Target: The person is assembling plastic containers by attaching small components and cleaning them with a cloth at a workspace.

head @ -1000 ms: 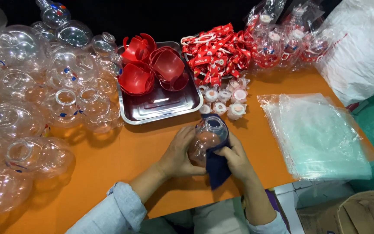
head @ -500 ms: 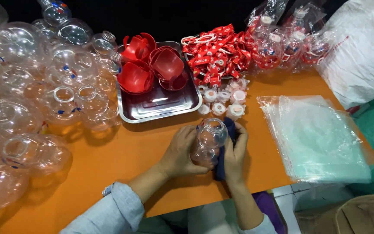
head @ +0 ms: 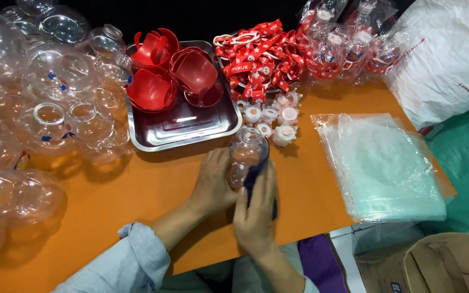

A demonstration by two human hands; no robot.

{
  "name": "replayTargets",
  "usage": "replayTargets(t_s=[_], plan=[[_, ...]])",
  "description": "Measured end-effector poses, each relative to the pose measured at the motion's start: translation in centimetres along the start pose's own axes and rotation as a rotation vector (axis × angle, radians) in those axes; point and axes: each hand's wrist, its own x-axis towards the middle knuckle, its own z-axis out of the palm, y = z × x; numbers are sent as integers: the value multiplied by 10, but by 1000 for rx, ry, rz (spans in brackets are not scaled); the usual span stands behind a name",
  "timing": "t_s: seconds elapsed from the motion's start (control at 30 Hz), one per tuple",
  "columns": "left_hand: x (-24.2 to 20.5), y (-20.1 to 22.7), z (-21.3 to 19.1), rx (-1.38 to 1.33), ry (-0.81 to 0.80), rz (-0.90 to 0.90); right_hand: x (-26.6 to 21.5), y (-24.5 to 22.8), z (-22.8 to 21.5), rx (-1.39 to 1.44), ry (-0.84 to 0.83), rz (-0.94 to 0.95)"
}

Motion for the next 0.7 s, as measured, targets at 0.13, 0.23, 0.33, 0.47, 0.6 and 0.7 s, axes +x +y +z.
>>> replayTargets(t_s=[0.13, 0.23, 0.33, 0.47, 0.6, 0.7], plan=[[0, -3, -8, -7, 32, -7, -17, 3, 13, 21, -26, -152], [0, -1, -10, -54, 29, -1, -8, 3, 3, -6, -16, -137], [1, 5, -11, -122, -77, 50, 4, 6, -10, 9, 77, -60], [5, 16, -18, -215, -31, 112, 14, 4, -21, 147, 107, -41], [5, 27, -26, -297, -17, 165, 14, 8, -25, 386, 110, -47], [3, 27, -26, -328, 1, 196, 17, 5, -33, 538, 21, 38]])
